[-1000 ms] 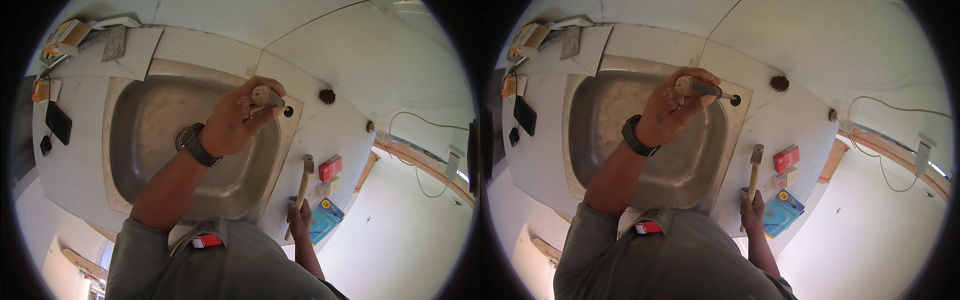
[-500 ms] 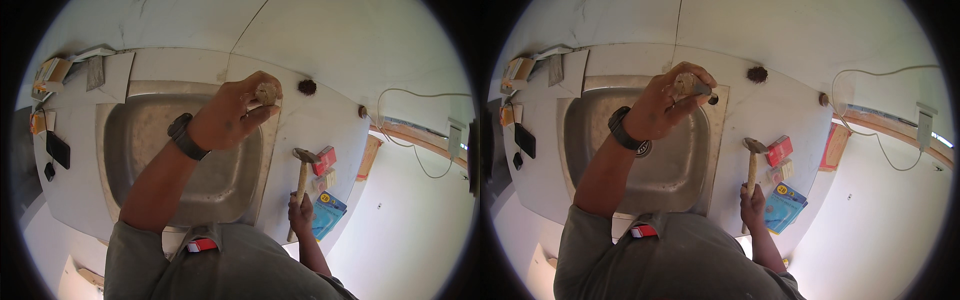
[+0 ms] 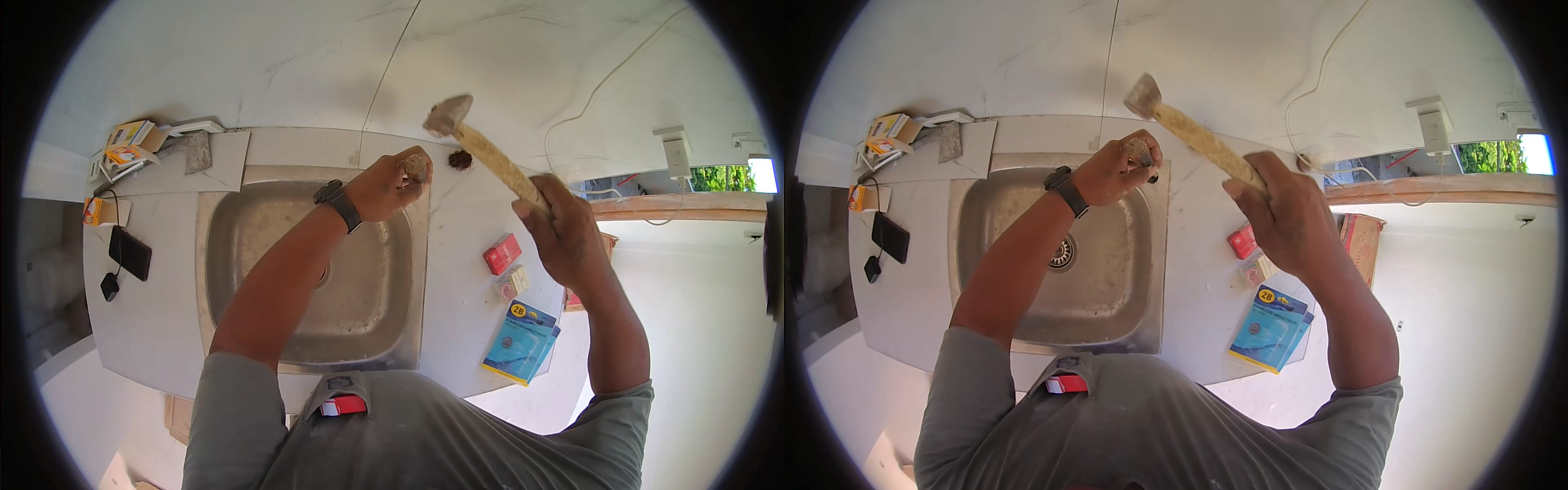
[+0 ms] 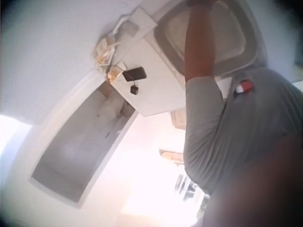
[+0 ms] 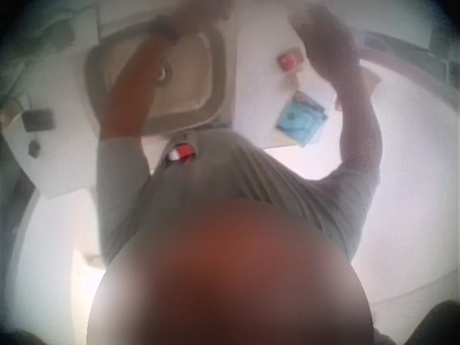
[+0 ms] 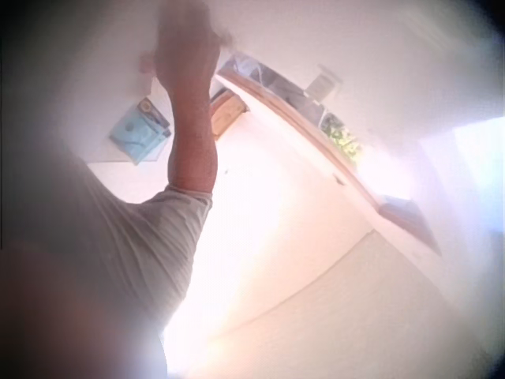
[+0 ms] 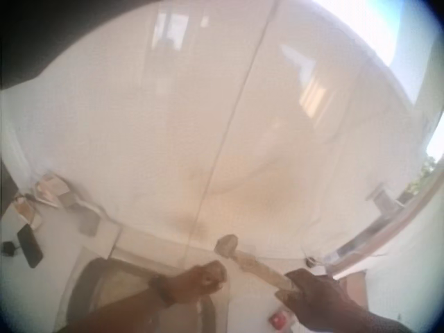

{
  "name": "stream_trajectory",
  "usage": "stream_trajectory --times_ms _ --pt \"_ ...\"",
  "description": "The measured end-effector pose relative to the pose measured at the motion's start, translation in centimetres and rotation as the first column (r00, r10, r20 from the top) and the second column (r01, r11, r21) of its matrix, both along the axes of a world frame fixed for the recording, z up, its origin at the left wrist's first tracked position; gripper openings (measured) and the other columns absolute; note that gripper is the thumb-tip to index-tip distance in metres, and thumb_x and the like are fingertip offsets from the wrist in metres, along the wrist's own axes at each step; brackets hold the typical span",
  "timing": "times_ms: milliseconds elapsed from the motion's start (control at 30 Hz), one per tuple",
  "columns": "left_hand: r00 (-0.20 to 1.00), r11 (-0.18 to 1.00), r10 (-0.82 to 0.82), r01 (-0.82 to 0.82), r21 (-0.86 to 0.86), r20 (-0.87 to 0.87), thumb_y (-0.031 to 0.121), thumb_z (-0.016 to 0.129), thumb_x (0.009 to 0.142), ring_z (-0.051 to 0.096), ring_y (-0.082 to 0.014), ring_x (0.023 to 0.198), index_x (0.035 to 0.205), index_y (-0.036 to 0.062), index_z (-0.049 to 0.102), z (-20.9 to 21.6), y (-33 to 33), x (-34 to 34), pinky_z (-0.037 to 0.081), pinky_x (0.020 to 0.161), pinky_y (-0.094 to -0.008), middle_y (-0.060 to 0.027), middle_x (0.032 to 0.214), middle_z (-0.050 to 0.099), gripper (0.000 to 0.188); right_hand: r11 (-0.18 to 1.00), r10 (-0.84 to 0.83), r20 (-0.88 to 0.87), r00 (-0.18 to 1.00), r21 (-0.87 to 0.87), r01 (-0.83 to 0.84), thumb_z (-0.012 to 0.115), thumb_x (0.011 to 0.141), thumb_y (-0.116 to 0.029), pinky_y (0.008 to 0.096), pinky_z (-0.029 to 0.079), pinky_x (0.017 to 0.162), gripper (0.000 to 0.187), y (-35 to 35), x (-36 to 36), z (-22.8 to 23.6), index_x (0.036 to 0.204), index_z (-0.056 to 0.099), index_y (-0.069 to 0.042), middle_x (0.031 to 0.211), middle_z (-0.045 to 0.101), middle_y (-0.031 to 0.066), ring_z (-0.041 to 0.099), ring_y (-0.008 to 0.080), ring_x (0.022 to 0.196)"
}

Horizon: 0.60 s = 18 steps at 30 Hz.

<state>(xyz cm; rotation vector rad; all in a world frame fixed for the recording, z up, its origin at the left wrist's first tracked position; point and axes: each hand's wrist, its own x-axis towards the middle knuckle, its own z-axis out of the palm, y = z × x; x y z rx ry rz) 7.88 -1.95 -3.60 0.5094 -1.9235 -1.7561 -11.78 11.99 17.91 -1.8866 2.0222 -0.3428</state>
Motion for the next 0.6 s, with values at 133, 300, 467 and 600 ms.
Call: stream_trajectory --times_ms 133,300,467,600 --pt "0.999 1.000 -0.027 0.027 0.004 0.023 0.010 0.058 0.092 0.056 -0.0108 0.081 0.103 0.0083 0.054 0.5 0.2 0.0 0.050 0.075 -0.0312 -0.0007 0.089 0.059 0.012 0.980 -0.008 0.049 0.999 -0.199 0.018 0.064 0.101 -0.030 0.0360 0.047 0.059 0.033 0.4 2.3 3.8 0.116 0.059 -0.001 0.069 0.060 0.0119 0.061 0.0230 0.061" --pt "0.999 0.996 0.020 -0.016 -0.087 0.045 0.012 0.056 0.091 0.052 -0.0105 0.074 0.102 0.0080 0.054 0.4 0.4 0.0 0.048 0.069 -0.0314 -0.0007 0.082 0.057 0.012 0.962 0.010 0.123 0.992 -0.273 0.024 0.062 0.102 -0.031 0.0355 0.049 0.061 0.035 1.3 4.1 1.8 0.119 0.058 -0.001 0.067 0.060 0.0089 0.062 0.0199 0.061" --pt "1.000 0.999 -0.010 0.010 -0.035 0.005 0.013 0.056 0.091 0.051 -0.0109 0.074 0.101 0.0081 0.054 -0.2 0.5 -0.2 0.048 0.070 -0.0315 -0.0006 0.082 0.057 0.012 0.975 -0.080 -0.106 0.991 0.201 0.100 0.063 0.101 -0.030 0.0450 0.046 0.059 0.032 0.9 3.9 1.6 0.111 0.057 0.000 0.067 0.059 0.0213 0.059 0.0376 0.063" --pt "1.000 1.000 -0.014 0.014 -0.026 -0.015 0.013 0.055 0.092 0.052 -0.0116 0.076 0.102 0.0080 0.054 -0.5 0.4 -0.1 0.048 0.072 -0.0319 -0.0014 0.085 0.057 0.011 0.966 -0.106 0.154 0.982 -0.219 0.138 0.063 0.101 -0.029 0.0396 0.047 0.063 0.032 1.9 3.3 2.5 0.112 0.058 0.001 0.069 0.058 0.0206 0.060 0.0307 0.067"
